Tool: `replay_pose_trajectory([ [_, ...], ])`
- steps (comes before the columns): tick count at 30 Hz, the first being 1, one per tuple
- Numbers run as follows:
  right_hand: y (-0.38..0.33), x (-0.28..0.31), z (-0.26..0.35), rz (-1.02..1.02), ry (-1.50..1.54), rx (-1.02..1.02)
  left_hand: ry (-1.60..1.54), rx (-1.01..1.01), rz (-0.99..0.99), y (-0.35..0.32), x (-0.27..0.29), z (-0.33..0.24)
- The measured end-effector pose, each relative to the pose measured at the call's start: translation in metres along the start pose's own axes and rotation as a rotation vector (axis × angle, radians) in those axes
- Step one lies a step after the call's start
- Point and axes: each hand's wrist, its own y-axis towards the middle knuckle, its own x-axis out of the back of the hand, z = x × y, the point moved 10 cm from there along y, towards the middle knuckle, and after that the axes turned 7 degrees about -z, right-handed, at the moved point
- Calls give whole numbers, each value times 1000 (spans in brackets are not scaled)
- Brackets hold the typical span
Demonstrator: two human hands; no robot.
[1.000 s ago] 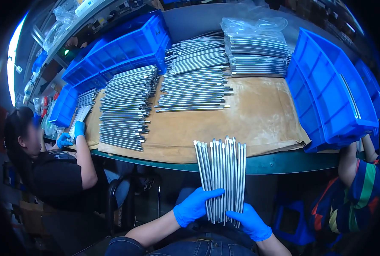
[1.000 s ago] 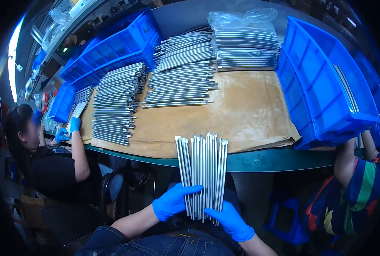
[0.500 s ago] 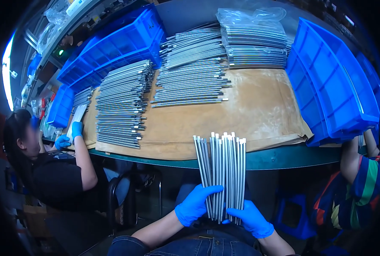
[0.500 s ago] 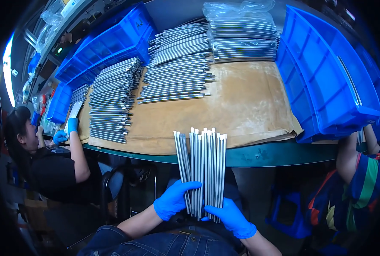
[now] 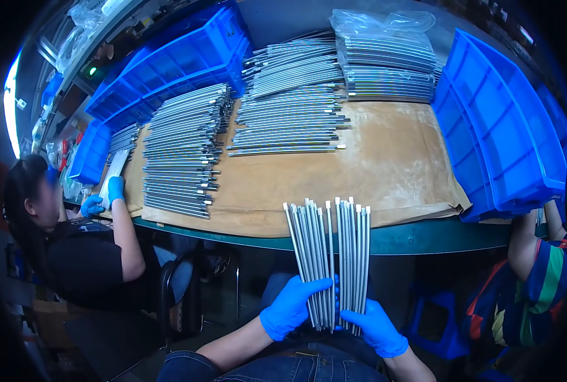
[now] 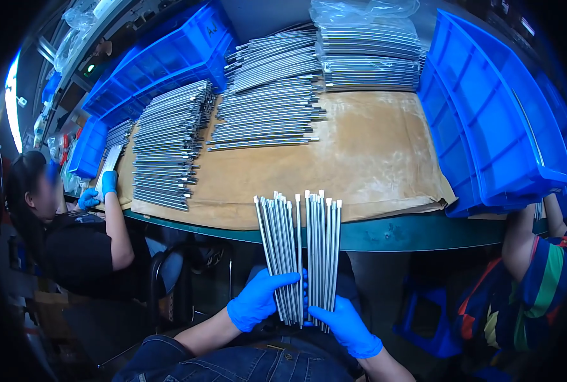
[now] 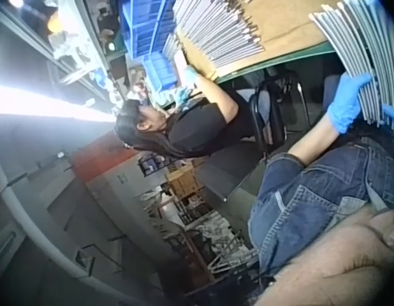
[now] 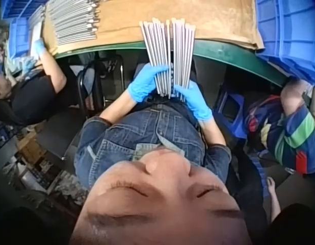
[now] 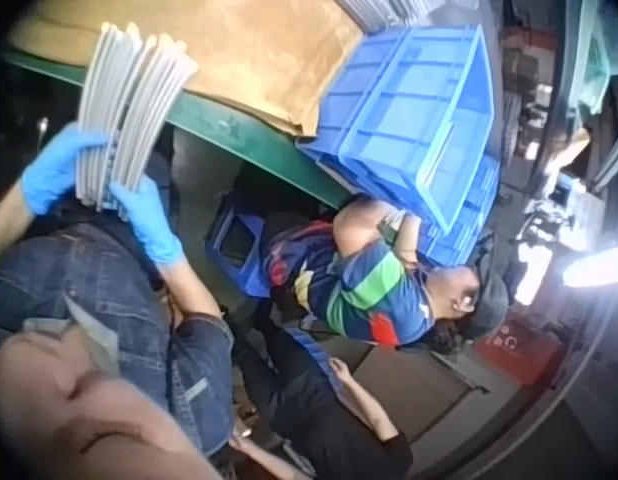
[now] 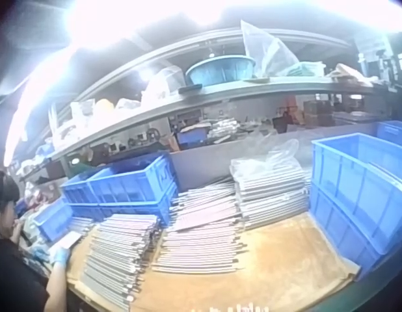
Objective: Organizing and packaging bundles of small metal rods into bins on a production line.
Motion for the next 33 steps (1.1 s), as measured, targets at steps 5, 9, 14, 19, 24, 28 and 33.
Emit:
replay_pose_trajectory([
  [5,0,3,-2,-13,-28,-8,-8,2,-12,2,2,2],
  [9,1,9,0,-40,-127,32,-12,-4,-22,2,0,0],
  [14,1,8,2,-11,-146,9,11,-1,-59,2,5,0],
  [19,2,7,-1,-5,-97,-34,3,-14,-59,4,4,0],
  [24,-7,2,6,46,43,-56,21,47,-50,0,3,1],
  [28,-14,-5,12,73,105,-46,-4,71,-39,0,6,1],
  [33,-9,3,7,57,84,-26,-42,120,-12,1,0,6],
])
